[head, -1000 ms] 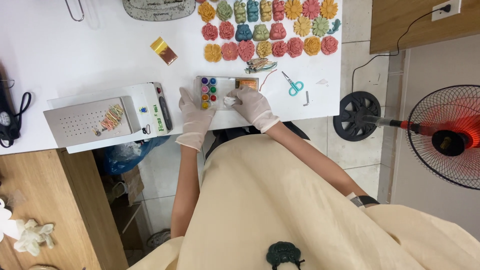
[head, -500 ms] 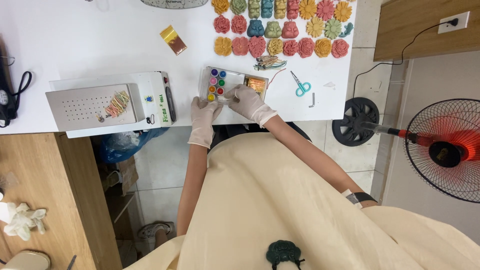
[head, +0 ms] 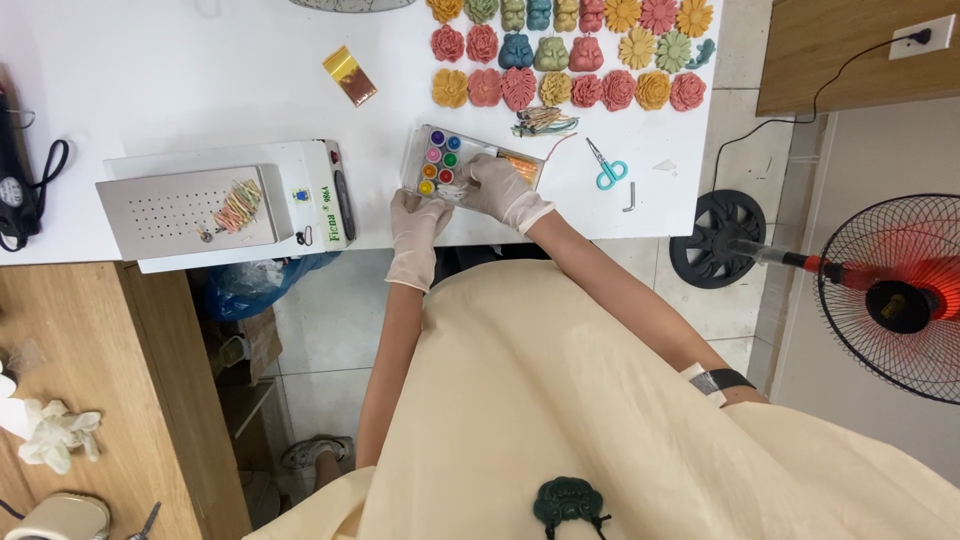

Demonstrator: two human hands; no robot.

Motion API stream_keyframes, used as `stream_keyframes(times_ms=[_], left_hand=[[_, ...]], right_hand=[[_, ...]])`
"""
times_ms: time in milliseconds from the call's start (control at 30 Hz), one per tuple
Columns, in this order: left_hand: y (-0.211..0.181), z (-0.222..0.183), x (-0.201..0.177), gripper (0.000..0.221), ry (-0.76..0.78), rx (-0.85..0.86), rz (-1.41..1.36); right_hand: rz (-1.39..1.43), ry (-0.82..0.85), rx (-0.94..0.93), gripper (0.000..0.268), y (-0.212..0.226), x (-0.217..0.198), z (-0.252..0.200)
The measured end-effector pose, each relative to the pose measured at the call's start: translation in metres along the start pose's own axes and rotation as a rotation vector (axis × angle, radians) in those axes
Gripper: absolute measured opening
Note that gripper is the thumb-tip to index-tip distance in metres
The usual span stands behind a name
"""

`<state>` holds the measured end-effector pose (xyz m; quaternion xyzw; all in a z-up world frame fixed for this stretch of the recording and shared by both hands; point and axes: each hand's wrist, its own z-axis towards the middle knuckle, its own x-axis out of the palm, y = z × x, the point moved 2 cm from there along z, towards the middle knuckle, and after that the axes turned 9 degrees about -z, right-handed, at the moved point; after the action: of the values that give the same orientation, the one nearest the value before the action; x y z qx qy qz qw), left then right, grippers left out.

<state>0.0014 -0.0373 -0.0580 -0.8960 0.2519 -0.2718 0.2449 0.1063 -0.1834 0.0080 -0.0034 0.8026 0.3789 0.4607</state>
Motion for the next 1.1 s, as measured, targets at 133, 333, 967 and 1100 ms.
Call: stream_keyframes(times_ms=[133,333,967,1100], left_hand=[[0.006,0.002,0.007,0.082,-0.014,-0.009,0.005],[0.002,-0.005,0.01,0.092,-0.072,-0.015,0.053],[-0.053,-0.046,0.049,0.097,-0.069,0.692,0.905],[-0.048,-0.03,0.041,0.09,0.008,0.595,0.867]], right_hand=[[-0.038,-0.017,-0.049,0.019,-0.016,0.021,0.003],[-0.135,-0.023,-0.131,0.022,-0.004,-0.014,-0.012],[0.427,0.264,0.561,0.028,-0.006,0.008,0.005],[0.323,0.197,0.434,0.027,-0.018,0.025,0.011]])
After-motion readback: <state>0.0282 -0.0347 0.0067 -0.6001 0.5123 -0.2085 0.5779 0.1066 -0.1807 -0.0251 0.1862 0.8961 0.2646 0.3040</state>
